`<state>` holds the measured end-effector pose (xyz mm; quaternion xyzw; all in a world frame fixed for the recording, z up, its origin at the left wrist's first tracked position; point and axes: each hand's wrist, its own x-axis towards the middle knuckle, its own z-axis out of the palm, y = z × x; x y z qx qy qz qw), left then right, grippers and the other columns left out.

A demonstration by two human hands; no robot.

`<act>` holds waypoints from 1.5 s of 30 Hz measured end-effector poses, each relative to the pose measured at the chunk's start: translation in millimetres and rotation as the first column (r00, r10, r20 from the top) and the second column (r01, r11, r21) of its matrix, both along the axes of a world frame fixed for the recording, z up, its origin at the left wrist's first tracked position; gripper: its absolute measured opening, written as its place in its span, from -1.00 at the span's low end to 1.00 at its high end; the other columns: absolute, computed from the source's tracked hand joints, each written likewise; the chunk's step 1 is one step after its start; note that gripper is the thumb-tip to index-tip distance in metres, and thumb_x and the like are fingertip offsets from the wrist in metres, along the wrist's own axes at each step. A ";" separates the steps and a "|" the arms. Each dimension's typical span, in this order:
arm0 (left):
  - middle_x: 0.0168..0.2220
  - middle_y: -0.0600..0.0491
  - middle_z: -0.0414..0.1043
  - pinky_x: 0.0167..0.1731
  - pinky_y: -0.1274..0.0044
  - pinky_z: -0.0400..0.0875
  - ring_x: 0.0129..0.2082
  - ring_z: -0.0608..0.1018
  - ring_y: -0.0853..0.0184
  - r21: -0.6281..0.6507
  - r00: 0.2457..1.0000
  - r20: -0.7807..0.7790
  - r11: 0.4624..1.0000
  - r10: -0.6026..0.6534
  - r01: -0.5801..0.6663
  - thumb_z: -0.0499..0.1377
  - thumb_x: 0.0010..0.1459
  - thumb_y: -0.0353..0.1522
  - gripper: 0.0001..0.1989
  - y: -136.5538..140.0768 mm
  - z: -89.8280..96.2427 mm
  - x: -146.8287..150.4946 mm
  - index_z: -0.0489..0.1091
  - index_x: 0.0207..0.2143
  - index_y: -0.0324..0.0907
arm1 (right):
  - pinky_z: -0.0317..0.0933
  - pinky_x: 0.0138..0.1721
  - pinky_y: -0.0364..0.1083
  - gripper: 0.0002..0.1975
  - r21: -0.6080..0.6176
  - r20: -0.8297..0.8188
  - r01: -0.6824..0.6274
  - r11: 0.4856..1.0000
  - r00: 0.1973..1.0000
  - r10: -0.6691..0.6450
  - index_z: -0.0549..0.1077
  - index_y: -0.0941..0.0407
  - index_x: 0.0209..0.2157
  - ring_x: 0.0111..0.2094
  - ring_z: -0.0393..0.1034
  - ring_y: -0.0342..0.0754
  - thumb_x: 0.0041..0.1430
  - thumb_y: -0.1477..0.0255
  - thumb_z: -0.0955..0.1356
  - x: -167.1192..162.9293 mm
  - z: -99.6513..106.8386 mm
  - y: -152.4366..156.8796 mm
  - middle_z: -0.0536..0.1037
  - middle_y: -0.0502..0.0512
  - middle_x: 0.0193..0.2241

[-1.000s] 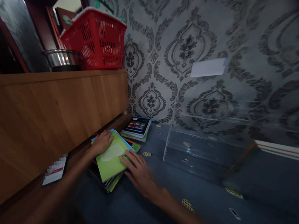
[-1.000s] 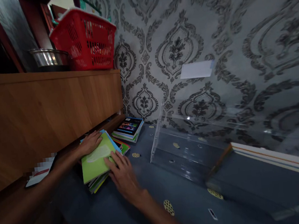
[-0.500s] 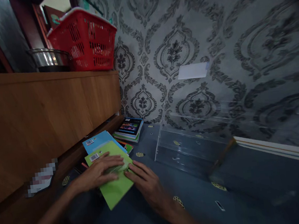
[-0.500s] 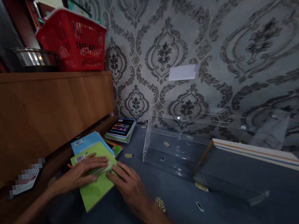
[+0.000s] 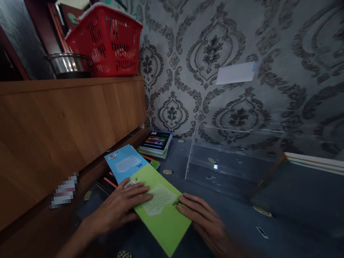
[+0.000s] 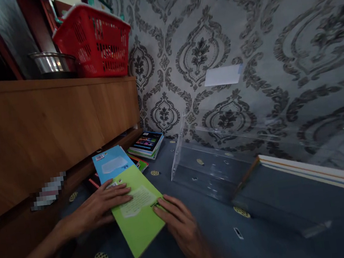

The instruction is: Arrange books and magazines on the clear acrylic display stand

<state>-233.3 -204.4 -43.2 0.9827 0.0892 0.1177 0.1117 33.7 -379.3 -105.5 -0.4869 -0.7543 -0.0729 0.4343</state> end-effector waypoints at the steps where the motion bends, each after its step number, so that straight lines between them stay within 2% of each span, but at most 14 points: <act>1: 0.27 0.01 0.29 0.34 0.13 -0.06 0.31 0.28 0.19 0.036 1.000 0.021 0.999 0.002 -0.002 0.09 0.33 -0.24 -0.50 -2.1 -5.1 2.6 0.16 0.30 0.14 | 0.40 0.09 0.02 -0.51 -0.009 -0.024 -0.002 1.000 1.000 0.002 0.35 -0.13 0.22 0.17 0.37 -0.01 0.33 0.54 0.26 1.1 -0.7 -4.2 0.56 0.06 0.07; 6: 0.11 0.00 0.49 0.18 0.30 0.30 0.17 0.46 0.22 0.220 0.981 0.180 0.975 -0.076 0.035 -0.07 0.40 -0.34 -0.60 -17.5 -18.7 23.1 0.30 0.22 0.03 | 0.44 0.03 0.09 -0.67 -0.042 -0.290 0.012 0.999 0.957 -0.023 0.53 -0.12 0.05 0.01 0.51 0.07 0.29 0.40 0.34 8.9 -7.3 -21.1 0.63 0.11 -0.04; 10: -0.01 -0.06 0.57 -0.06 0.42 0.46 -0.01 0.59 0.24 0.250 0.932 0.341 0.967 -0.127 0.040 -0.12 0.40 -0.39 -0.62 -31.8 -14.4 40.1 0.37 0.13 -0.10 | 0.43 0.00 0.15 -0.75 -0.249 -0.619 0.038 0.968 0.762 -0.189 0.65 -0.04 -0.16 -0.09 0.57 0.16 0.15 0.21 0.43 14.8 -9.4 -30.2 0.67 0.18 -0.15; 14: -0.11 -0.08 0.60 -0.18 0.49 0.45 -0.15 0.63 0.25 0.058 0.899 0.431 0.996 -0.083 0.064 -0.08 0.40 -0.35 -0.66 -47.0 -13.1 55.0 0.41 0.06 -0.14 | 0.46 -0.10 0.13 -0.61 -0.412 -0.793 -0.038 0.910 0.507 -0.338 0.68 0.05 -0.27 -0.18 0.58 0.20 -0.02 0.05 0.47 9.7 -13.5 -29.5 0.69 0.22 -0.25; 17: -0.29 0.01 0.59 -0.32 0.55 0.40 -0.32 0.60 0.31 -0.269 0.894 0.433 0.963 0.111 0.011 -0.01 0.38 -0.26 -0.71 -60.7 -15.7 68.9 0.47 -0.10 -0.14 | 0.46 -0.15 0.12 -0.53 -0.448 -0.829 -0.033 0.893 0.388 -0.401 0.68 0.09 -0.38 -0.26 0.58 0.19 -0.12 -0.03 0.49 1.1 -17.2 -25.6 0.69 0.19 -0.36; 19: -0.39 0.06 0.54 -0.38 0.58 0.36 -0.40 0.55 0.34 -0.517 0.881 0.390 0.855 0.268 -0.032 0.04 0.34 -0.18 -0.69 -69.1 -17.4 81.0 0.49 -0.24 -0.16 | 0.45 -0.15 0.11 -0.50 -0.451 -0.837 -0.042 0.891 0.367 -0.406 0.67 0.11 -0.39 -0.29 0.57 0.16 -0.16 -0.05 0.51 -3.9 -17.6 -24.7 0.69 0.17 -0.38; 22: -0.35 0.05 0.54 -0.32 0.56 0.39 -0.32 0.54 0.29 -0.798 0.834 0.344 0.602 0.431 0.018 0.11 0.25 -0.05 -0.62 -77.2 -22.8 101.8 0.48 -0.25 -0.19 | 0.45 -0.18 0.09 -0.50 -0.420 -0.873 -0.140 0.897 0.333 -0.357 0.64 0.12 -0.33 -0.34 0.56 0.10 -0.11 -0.03 0.50 -8.3 -15.7 -26.9 0.68 0.14 -0.36; 28: -0.24 -0.07 0.61 -0.18 0.39 0.50 -0.22 0.62 0.14 -0.989 0.724 0.130 0.035 0.677 0.145 0.27 -0.04 0.12 -0.38 -81.7 -54.5 131.1 0.50 -0.19 -0.23 | 0.47 -0.29 0.06 -0.47 -0.404 -0.901 -0.203 0.892 0.258 -0.349 0.54 0.14 -0.11 -0.28 0.57 0.12 0.03 0.03 0.46 -9.7 -16.3 -31.1 0.67 0.17 -0.27; 32: -0.23 -0.14 0.61 -0.09 0.31 0.49 -0.14 0.62 0.05 -0.985 0.670 -0.002 -0.116 0.742 0.126 0.31 -0.17 0.16 -0.31 -80.9 -69.9 135.4 0.50 -0.23 -0.25 | 0.47 -0.23 0.09 -0.44 -0.415 -0.893 -0.191 0.889 0.272 -0.358 0.51 0.14 -0.08 -0.24 0.57 0.15 0.05 0.00 0.44 -12.1 -13.5 -30.6 0.66 0.17 -0.27; 35: -0.16 -0.10 0.60 -0.08 0.36 0.48 -0.09 0.60 0.09 -0.995 0.662 -0.008 -0.072 0.750 0.070 0.32 -0.13 0.09 -0.39 -77.7 -74.3 133.1 0.47 -0.19 -0.20 | 0.45 -0.15 0.11 -0.45 -0.440 -0.877 -0.169 0.882 0.291 -0.382 0.49 0.13 -0.08 -0.19 0.56 0.15 0.05 0.01 0.44 -13.8 -8.1 -33.5 0.65 0.18 -0.21; 38: -0.16 -0.04 0.59 -0.21 0.45 0.49 -0.16 0.61 0.18 -0.994 0.708 0.034 0.096 0.705 -0.048 0.26 -0.02 0.01 -0.43 -73.4 -76.8 125.2 0.38 -0.07 -0.16 | 0.45 -0.15 0.09 -0.47 -0.475 -0.857 -0.164 0.865 0.311 -0.412 0.47 0.13 -0.09 -0.20 0.56 0.13 0.05 0.04 0.45 -14.9 -6.8 -39.8 0.64 0.20 -0.17; 40: -0.26 -0.01 0.57 -0.34 0.47 0.46 -0.30 0.60 0.22 -0.958 0.784 0.060 0.255 0.618 -0.128 0.18 0.09 -0.02 -0.42 -70.2 -77.4 117.2 0.28 0.05 -0.18 | 0.46 -0.18 0.08 -0.47 -0.488 -0.852 -0.175 0.855 0.309 -0.423 0.45 0.13 -0.06 -0.23 0.56 0.11 0.06 0.05 0.45 -16.1 -9.9 -44.6 0.64 0.20 -0.17; 42: -0.36 0.04 0.54 -0.37 0.46 0.42 -0.40 0.57 0.24 -0.849 0.841 0.068 0.475 0.537 -0.234 0.10 0.19 -0.09 -0.42 -66.9 -76.4 109.1 0.18 0.17 -0.20 | 0.47 -0.21 0.07 -0.45 -0.504 -0.843 -0.182 0.844 0.313 -0.436 0.41 0.12 0.00 -0.23 0.56 0.10 0.08 0.07 0.43 -16.8 -14.3 -49.2 0.64 0.19 -0.17; 45: -0.34 0.01 0.51 -0.27 0.42 0.39 -0.34 0.56 0.20 -0.489 0.892 0.018 0.782 0.452 -0.386 0.03 0.26 -0.21 -0.55 -61.5 -71.8 101.9 0.24 0.16 -0.17 | 0.46 -0.27 0.03 -0.42 -0.569 -0.761 -0.103 0.816 0.442 -0.475 0.38 0.11 0.07 -0.25 0.56 0.09 0.10 0.10 0.42 -13.0 -17.1 -56.6 0.65 0.16 -0.22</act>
